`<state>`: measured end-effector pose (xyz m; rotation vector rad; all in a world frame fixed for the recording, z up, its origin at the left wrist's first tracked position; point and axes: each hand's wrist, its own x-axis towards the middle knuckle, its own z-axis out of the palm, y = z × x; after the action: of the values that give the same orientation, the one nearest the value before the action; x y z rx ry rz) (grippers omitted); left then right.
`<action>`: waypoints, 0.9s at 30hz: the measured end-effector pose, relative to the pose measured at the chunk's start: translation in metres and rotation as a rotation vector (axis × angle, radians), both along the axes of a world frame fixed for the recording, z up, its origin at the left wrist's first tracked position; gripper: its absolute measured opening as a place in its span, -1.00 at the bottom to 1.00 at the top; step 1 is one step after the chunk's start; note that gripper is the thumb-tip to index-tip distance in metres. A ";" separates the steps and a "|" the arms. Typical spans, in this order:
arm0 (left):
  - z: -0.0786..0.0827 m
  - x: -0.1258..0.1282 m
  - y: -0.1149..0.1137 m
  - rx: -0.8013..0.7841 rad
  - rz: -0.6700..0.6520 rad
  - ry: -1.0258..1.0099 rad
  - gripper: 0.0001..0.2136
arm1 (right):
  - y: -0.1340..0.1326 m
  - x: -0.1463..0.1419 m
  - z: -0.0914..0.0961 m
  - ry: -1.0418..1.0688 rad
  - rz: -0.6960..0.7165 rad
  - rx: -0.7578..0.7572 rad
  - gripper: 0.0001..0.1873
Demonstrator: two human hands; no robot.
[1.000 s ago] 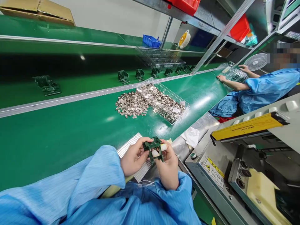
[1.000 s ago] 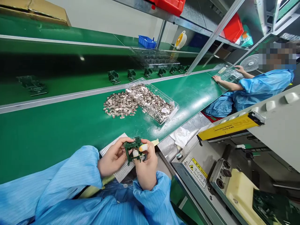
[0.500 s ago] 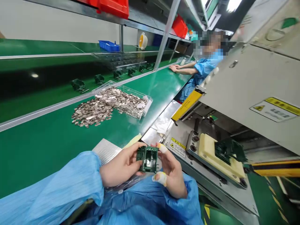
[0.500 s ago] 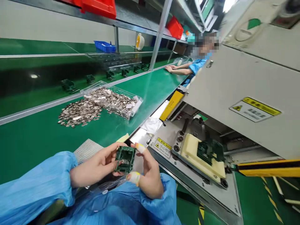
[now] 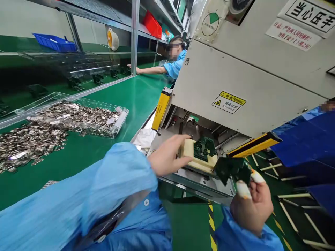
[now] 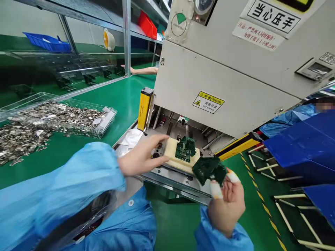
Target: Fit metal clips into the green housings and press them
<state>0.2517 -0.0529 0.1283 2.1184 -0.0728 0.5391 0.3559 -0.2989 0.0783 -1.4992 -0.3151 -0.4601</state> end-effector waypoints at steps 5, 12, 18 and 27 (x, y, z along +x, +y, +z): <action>0.004 0.063 -0.013 -0.016 -0.032 0.137 -0.25 | -0.002 0.050 0.007 0.008 -0.008 -0.100 -0.40; 0.013 0.032 0.018 -0.395 0.074 0.099 -0.37 | 0.034 0.069 0.021 -0.067 0.388 -0.419 -0.42; -0.010 -0.073 0.079 -0.495 0.214 0.338 -0.40 | 0.051 0.078 0.026 -0.136 0.592 -0.592 -0.41; -0.069 -0.114 0.084 -0.559 0.067 0.613 -0.36 | -0.014 0.052 -0.015 0.118 -0.149 -0.649 -0.33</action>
<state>0.1378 0.0309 0.0593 1.6511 0.4471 -0.0749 0.4080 -0.3131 0.0637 -2.1849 -0.2728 -0.4021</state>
